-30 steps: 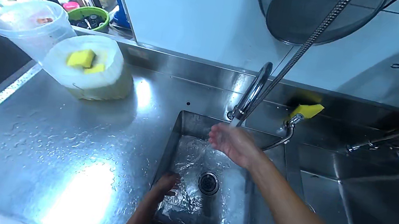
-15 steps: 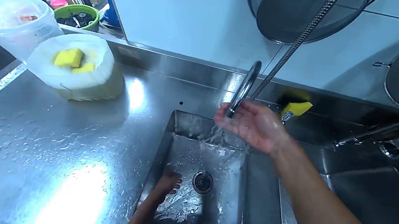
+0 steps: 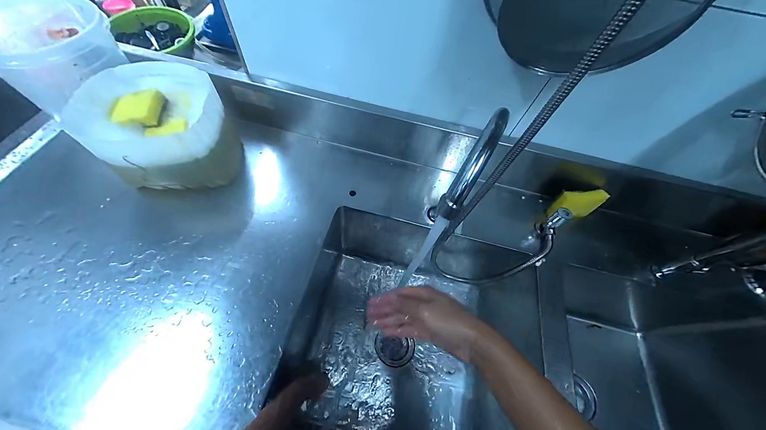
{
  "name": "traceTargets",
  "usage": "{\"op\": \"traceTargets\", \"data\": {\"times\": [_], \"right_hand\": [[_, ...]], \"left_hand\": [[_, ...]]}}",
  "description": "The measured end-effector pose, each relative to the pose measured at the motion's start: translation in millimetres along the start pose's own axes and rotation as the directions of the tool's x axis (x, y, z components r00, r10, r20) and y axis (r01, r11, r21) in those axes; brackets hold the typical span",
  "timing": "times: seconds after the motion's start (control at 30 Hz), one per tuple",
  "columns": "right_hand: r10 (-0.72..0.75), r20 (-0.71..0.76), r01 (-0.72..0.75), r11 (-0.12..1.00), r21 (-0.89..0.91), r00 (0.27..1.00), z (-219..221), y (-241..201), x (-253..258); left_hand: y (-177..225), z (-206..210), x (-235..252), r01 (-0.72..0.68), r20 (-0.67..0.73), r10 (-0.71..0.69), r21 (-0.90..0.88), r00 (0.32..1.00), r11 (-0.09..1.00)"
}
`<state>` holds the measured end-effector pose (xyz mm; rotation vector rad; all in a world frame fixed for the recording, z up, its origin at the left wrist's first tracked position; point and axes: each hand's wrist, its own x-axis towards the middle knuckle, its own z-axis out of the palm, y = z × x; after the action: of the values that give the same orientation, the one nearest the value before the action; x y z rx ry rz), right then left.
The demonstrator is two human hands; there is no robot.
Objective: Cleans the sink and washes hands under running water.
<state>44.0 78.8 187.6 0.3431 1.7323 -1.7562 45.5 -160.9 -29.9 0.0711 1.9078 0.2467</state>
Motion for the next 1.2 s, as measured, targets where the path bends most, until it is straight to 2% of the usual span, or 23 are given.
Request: {"op": "traceTargets", "data": {"times": [0.1,0.2,0.3,0.37,0.43,0.47,0.5,0.53,0.6,0.67,0.7,0.73,0.8,0.87,0.93,1.0,1.07,1.13,1.2], "right_hand": [[0.025,-0.33,0.106,0.922,0.372,0.944,-22.4,-8.3,4.1],[0.054,-0.464,0.255,0.776,0.577,0.884,-37.8,-23.9,12.4],[0.024,-0.466,0.313,0.711,0.63,0.885,-31.9,-44.3,10.7],[-0.02,-0.499,0.375,0.685,0.624,0.866,-26.3,-52.7,8.0],[-0.086,-0.542,0.423,0.731,0.536,0.836,-22.7,-51.2,1.3],[-0.143,-0.529,0.411,0.802,0.434,0.836,-19.3,-44.6,-6.2],[-0.207,-0.451,0.364,0.883,0.296,0.868,-15.1,-34.5,-17.7],[-0.229,-0.307,0.284,0.947,0.149,0.924,-9.7,-23.5,-31.8],[-0.079,0.009,0.08,0.994,-0.071,0.997,4.2,3.6,-51.5],[0.145,0.232,-0.073,0.953,-0.293,0.962,16.0,30.4,-57.1],[0.216,0.276,-0.099,0.918,-0.383,0.937,18.2,40.6,-55.3],[0.248,0.269,-0.119,0.9,-0.419,0.93,16.3,46.6,-51.7],[0.22,0.116,-0.176,0.935,-0.309,0.968,3.7,47.5,-40.0],[0.128,-0.145,-0.138,0.988,-0.064,0.981,-12.5,35.8,-21.5],[0.037,-0.327,0.031,0.979,0.201,0.944,-29.3,11.4,1.8],[-0.011,-0.388,0.193,0.88,0.434,0.922,-40.9,-18.7,22.4],[-0.03,-0.423,0.293,0.766,0.573,0.906,-40.1,-47.6,34.5],[-0.051,-0.45,0.355,0.695,0.625,0.892,-34.4,-65.0,36.3],[-0.096,-0.441,0.36,0.741,0.567,0.892,-24.3,-67.7,30.0]], "left_hand": [[-0.9,9.3,12.3,0.014,0.074,-0.023,0.117,0.997,0.993],[-10.4,26.2,23.6,-0.009,0.185,-0.029,0.201,0.982,0.98],[-7.6,38.7,25.2,-0.154,0.354,0.008,0.387,0.935,0.909],[10.0,47.6,13.8,-0.213,0.39,0.021,0.457,0.921,0.863],[37.0,58.4,0.3,-0.234,0.425,0.019,0.46,0.905,0.856],[51.1,66.3,-4.9,-0.259,0.46,0.033,0.437,0.887,0.861],[62.8,75.3,-6.3,-0.297,0.499,0.068,0.394,0.864,0.87],[72.9,83.5,-6.9,-0.339,0.534,0.124,0.326,0.837,0.882],[86.5,96.2,-12.4,-0.402,0.524,0.264,0.169,0.81,0.9],[86.8,93.2,-29.8,-0.424,0.344,0.385,0.041,0.856,0.905],[76.2,90.8,-29.7,-0.452,0.245,0.443,-0.023,0.862,0.892],[66.5,81.9,-26.8,-0.478,0.225,0.478,-0.058,0.849,0.876],[58.5,65.3,-5.8,-0.552,0.343,0.511,0.025,0.788,0.834],[64.7,52.8,-3.0,-0.479,0.425,0.387,0.132,0.818,0.868],[55.0,48.0,3.1,-0.428,0.412,0.327,0.181,0.85,0.885],[41.6,43.1,6.8,-0.366,0.39,0.265,0.214,0.882,0.905],[31.2,39.0,6.3,-0.301,0.367,0.211,0.208,0.906,0.931],[27.8,37.6,3.8,-0.267,0.342,0.193,0.184,0.92,0.946],[28.8,38.4,2.6,-0.236,0.336,0.169,0.17,0.927,0.957]]}}
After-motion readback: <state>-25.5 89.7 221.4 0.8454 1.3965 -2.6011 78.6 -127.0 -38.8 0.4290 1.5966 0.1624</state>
